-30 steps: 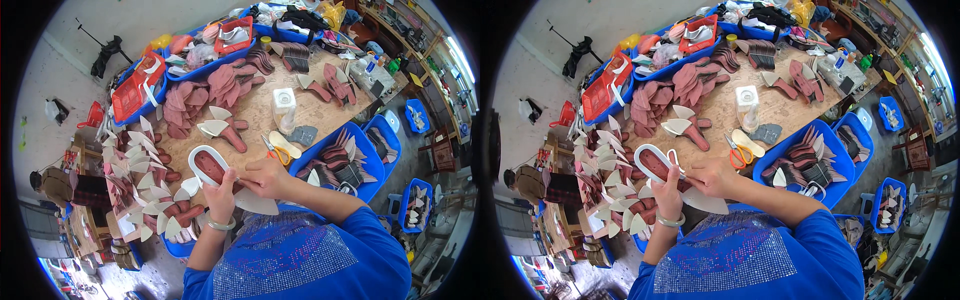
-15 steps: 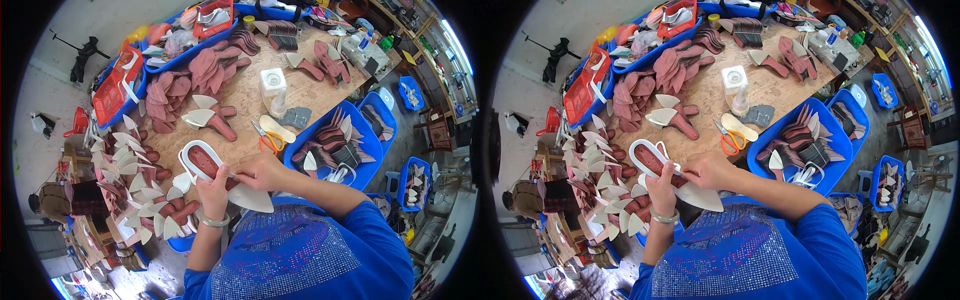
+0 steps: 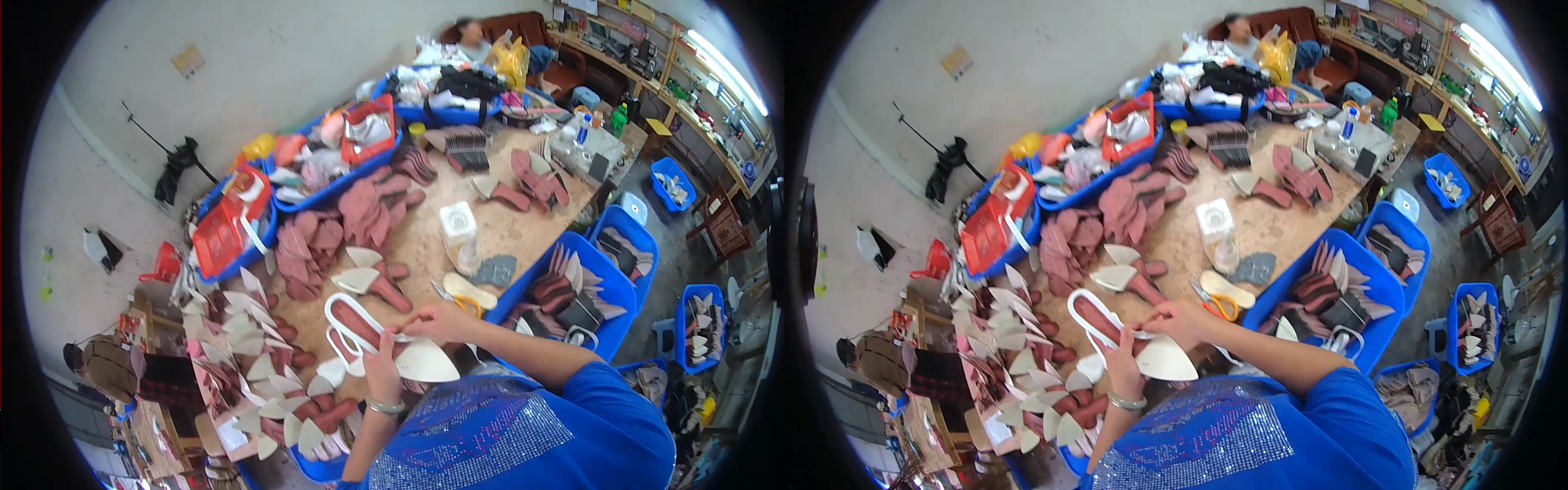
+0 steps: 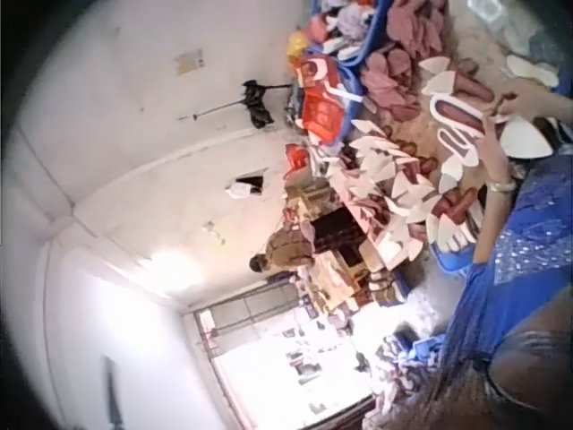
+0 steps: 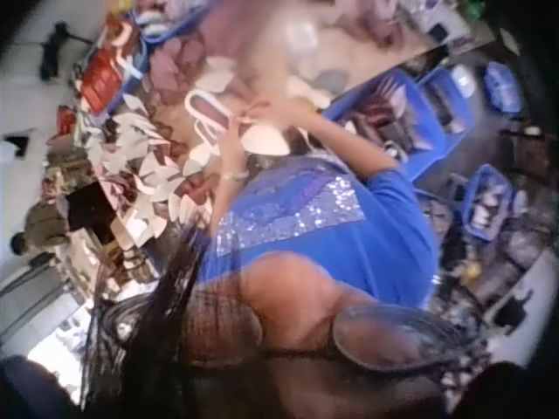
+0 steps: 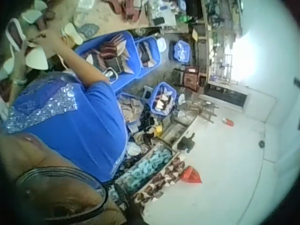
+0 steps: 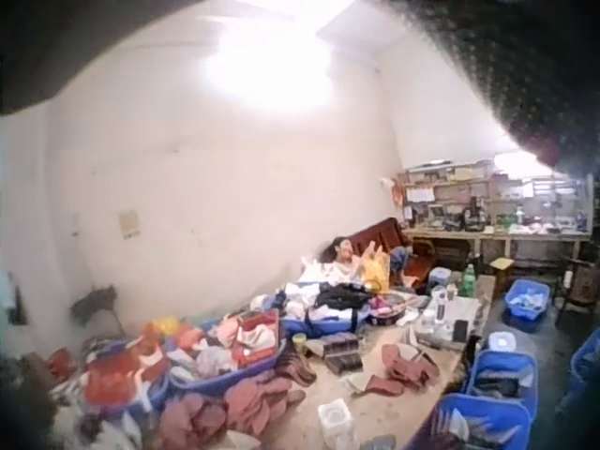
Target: The person assembles white slipper soles by attaching white straps to the edges. They pick up a sole, position the strap, and press it into place, repeating this process for multiple units. The finished slippers are placed into a blue bin on the table.
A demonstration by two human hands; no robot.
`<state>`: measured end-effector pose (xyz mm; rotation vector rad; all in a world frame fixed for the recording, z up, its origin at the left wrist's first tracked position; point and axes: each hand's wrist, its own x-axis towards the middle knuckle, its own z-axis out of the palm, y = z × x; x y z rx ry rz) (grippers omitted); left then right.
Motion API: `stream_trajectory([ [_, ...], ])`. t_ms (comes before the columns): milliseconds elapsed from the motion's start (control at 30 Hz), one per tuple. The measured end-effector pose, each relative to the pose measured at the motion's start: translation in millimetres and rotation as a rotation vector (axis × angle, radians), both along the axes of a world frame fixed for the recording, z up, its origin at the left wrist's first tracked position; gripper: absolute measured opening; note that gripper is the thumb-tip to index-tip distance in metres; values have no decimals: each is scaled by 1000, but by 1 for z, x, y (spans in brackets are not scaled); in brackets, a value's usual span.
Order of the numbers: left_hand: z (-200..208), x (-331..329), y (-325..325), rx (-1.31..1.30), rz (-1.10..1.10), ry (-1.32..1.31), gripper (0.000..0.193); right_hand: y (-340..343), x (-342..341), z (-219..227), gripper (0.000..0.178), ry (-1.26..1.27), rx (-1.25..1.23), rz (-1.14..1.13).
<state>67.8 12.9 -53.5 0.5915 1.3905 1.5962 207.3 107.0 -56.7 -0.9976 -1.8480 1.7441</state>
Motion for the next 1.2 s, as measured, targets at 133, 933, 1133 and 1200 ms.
stream_trajectory([
  [133,28,11,0,49,28,-60,43,6,5,-10,20,64,-208,-14],
  [933,10,17,-6,120,-123,116,50,3,24,2,15,175,-404,-108],
  [1133,27,22,-10,161,-71,174,48,10,17,11,14,318,-562,-87],
  [1200,31,14,-7,154,-35,110,32,7,15,19,14,247,-489,-105],
])
